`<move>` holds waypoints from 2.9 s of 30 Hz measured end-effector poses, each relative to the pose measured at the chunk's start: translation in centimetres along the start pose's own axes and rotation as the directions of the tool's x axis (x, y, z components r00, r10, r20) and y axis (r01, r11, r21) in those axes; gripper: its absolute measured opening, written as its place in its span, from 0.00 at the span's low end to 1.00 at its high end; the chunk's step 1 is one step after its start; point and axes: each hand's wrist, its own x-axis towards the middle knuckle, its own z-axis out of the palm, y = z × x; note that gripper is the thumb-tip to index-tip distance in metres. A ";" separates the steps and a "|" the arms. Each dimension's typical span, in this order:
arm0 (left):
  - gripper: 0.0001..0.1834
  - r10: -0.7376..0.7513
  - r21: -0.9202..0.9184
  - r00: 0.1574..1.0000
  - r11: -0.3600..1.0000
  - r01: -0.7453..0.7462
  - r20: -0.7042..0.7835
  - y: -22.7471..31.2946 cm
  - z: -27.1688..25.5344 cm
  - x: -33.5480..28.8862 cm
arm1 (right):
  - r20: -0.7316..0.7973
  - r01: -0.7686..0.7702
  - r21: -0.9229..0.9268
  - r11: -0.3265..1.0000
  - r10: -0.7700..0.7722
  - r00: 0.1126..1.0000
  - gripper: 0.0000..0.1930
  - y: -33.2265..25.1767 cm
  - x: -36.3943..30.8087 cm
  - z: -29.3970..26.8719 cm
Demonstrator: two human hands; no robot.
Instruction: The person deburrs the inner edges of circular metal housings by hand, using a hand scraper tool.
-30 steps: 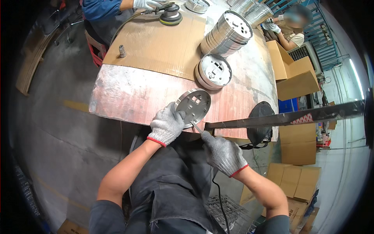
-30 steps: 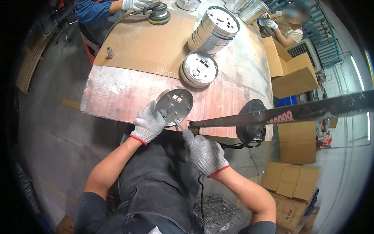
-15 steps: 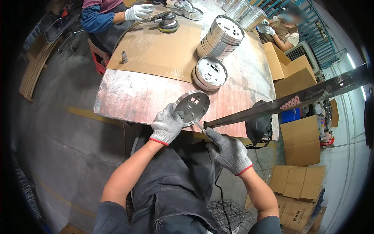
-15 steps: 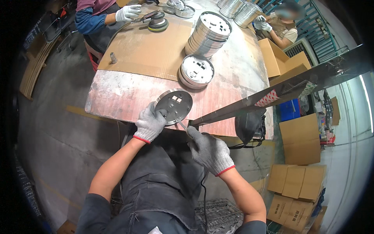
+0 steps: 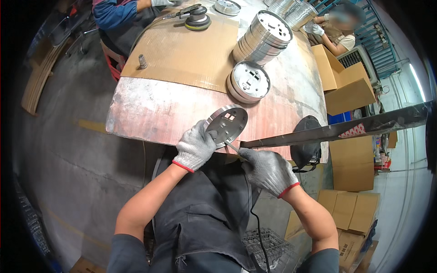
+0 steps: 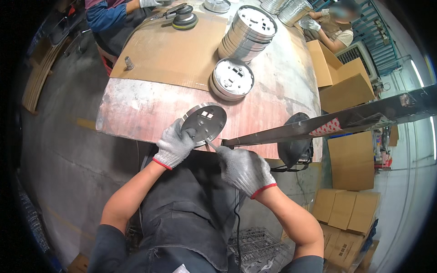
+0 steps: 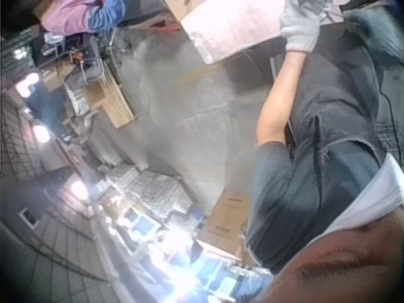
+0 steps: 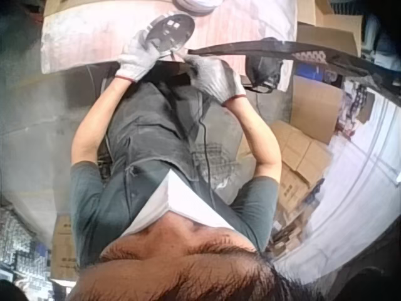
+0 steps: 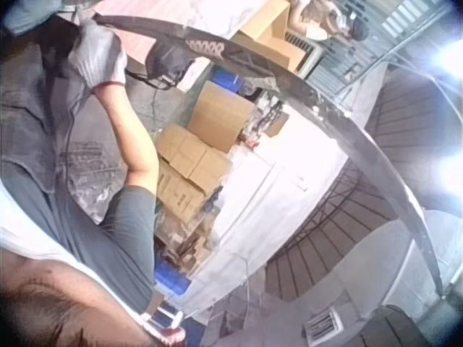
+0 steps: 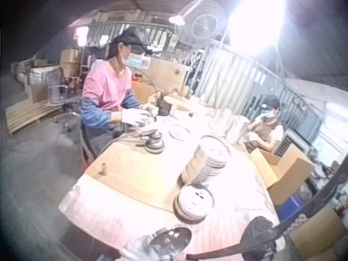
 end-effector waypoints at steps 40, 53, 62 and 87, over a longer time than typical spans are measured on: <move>0.31 -0.162 0.327 0.986 0.934 0.144 0.028 13.6 3.6 15.4 | -0.287 -0.122 0.731 0.672 0.464 0.838 0.23 4.5 -12.6 15.0; 0.17 0.200 0.602 0.916 0.701 -0.382 0.349 10.5 2.1 13.8 | -0.375 -0.079 0.735 0.673 0.502 0.779 0.23 5.5 -12.3 17.5; 0.17 0.369 0.572 0.896 0.690 -0.443 0.248 8.1 2.1 15.1 | -0.343 -0.108 0.758 0.644 0.533 0.774 0.23 4.9 -12.0 17.9; 0.09 0.411 0.077 0.857 0.910 -0.408 -0.311 4.1 4.1 8.6 | -0.258 -0.169 0.711 0.683 0.477 0.840 0.28 2.6 -11.8 14.2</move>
